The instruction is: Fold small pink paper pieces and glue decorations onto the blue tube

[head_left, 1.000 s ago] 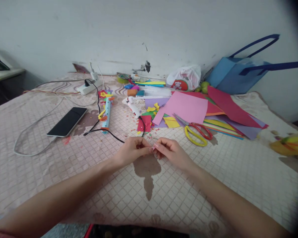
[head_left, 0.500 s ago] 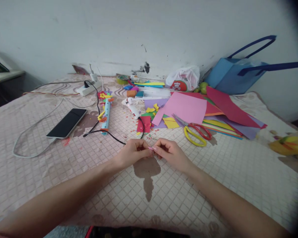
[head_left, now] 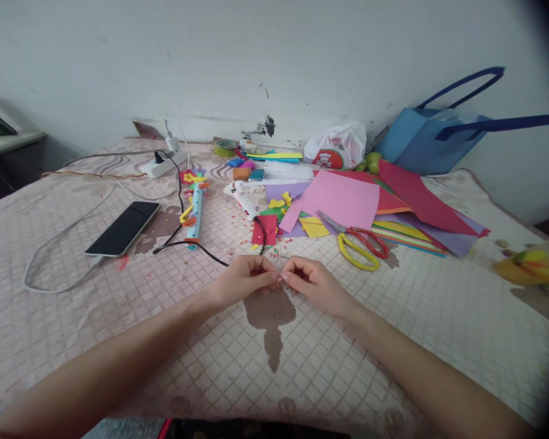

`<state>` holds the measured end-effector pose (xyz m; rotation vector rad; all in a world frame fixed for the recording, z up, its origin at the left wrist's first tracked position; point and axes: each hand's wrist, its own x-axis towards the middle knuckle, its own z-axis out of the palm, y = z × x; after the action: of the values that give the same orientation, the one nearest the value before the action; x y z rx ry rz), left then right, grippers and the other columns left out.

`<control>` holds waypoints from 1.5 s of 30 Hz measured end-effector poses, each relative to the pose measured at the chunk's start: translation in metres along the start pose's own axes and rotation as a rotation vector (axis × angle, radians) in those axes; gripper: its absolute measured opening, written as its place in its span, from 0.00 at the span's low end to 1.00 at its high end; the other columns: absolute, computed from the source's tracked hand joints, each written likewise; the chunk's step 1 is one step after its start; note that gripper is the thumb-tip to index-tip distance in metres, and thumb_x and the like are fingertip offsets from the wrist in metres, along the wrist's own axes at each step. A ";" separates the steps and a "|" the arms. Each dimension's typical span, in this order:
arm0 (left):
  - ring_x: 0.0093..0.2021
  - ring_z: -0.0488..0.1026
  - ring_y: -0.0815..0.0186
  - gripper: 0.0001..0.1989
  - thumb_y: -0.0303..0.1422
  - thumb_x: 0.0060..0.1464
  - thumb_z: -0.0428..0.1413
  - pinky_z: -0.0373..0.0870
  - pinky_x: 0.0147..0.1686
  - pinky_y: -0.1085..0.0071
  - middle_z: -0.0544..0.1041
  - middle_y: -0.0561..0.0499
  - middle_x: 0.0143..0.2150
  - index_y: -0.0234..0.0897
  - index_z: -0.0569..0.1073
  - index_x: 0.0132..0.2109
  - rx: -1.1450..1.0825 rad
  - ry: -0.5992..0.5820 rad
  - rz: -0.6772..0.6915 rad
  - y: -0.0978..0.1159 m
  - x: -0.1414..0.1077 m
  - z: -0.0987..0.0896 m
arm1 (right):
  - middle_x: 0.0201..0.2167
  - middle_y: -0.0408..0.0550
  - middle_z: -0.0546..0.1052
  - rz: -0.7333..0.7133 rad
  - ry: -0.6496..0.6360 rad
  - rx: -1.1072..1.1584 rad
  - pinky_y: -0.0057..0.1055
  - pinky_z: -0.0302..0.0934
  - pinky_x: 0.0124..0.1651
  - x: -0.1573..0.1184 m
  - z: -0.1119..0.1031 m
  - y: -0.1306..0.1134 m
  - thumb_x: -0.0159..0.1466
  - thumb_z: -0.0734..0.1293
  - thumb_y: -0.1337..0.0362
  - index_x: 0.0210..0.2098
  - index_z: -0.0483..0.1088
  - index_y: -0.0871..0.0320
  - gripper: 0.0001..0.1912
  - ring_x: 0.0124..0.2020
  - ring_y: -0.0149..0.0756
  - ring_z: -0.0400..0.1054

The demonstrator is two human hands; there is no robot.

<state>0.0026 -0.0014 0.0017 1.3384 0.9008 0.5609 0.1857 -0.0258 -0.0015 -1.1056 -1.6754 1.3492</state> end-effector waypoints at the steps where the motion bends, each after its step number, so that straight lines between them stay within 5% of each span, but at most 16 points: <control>1: 0.28 0.69 0.71 0.13 0.39 0.47 0.59 0.64 0.28 0.75 0.74 0.50 0.29 0.31 0.71 0.31 -0.023 -0.006 0.009 0.000 0.000 0.000 | 0.22 0.40 0.64 0.015 -0.010 0.025 0.25 0.53 0.26 0.000 0.000 0.000 0.62 0.62 0.56 0.27 0.64 0.59 0.13 0.22 0.26 0.58; 5: 0.26 0.67 0.73 0.13 0.38 0.49 0.58 0.63 0.27 0.76 0.73 0.51 0.27 0.30 0.70 0.30 -0.055 -0.027 0.026 -0.002 0.001 -0.001 | 0.23 0.42 0.67 0.072 -0.040 0.122 0.26 0.55 0.26 0.002 -0.001 0.001 0.64 0.57 0.51 0.28 0.65 0.59 0.18 0.22 0.27 0.60; 23: 0.27 0.67 0.72 0.13 0.39 0.49 0.57 0.62 0.29 0.76 0.72 0.51 0.26 0.31 0.70 0.31 0.093 0.035 0.101 -0.006 0.003 -0.003 | 0.21 0.39 0.62 -0.003 0.023 -0.075 0.24 0.51 0.24 0.003 -0.001 0.002 0.62 0.61 0.59 0.27 0.64 0.58 0.10 0.22 0.26 0.56; 26: 0.26 0.67 0.72 0.14 0.40 0.49 0.58 0.61 0.27 0.76 0.71 0.51 0.25 0.31 0.69 0.30 0.100 0.084 0.088 -0.007 0.005 -0.006 | 0.21 0.39 0.63 -0.070 0.170 -0.250 0.25 0.53 0.26 0.006 -0.024 0.003 0.62 0.60 0.59 0.26 0.63 0.58 0.11 0.23 0.28 0.58; 31: 0.28 0.68 0.72 0.16 0.43 0.46 0.59 0.64 0.30 0.75 0.72 0.51 0.26 0.32 0.68 0.30 -0.049 0.094 0.059 -0.007 0.008 -0.008 | 0.24 0.44 0.69 -0.103 0.581 -0.767 0.29 0.55 0.30 0.008 -0.106 0.022 0.60 0.60 0.58 0.28 0.64 0.57 0.10 0.26 0.34 0.63; 35: 0.26 0.66 0.74 0.17 0.43 0.45 0.60 0.61 0.28 0.77 0.71 0.53 0.24 0.32 0.67 0.29 -0.119 0.089 0.052 -0.003 0.009 -0.005 | 0.27 0.47 0.69 0.008 0.620 -1.038 0.32 0.57 0.34 0.002 -0.155 0.049 0.52 0.66 0.53 0.28 0.62 0.56 0.14 0.31 0.40 0.64; 45: 0.26 0.67 0.72 0.18 0.44 0.43 0.60 0.64 0.29 0.74 0.71 0.53 0.25 0.32 0.67 0.29 -0.110 0.068 0.041 0.008 0.027 0.001 | 0.29 0.51 0.71 0.167 0.580 -1.108 0.34 0.57 0.32 -0.003 -0.166 0.068 0.47 0.67 0.45 0.29 0.62 0.57 0.22 0.33 0.44 0.66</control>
<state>0.0202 0.0210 0.0034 1.2466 0.8861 0.6817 0.3497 0.0396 -0.0342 -2.0159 -1.8574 -0.0077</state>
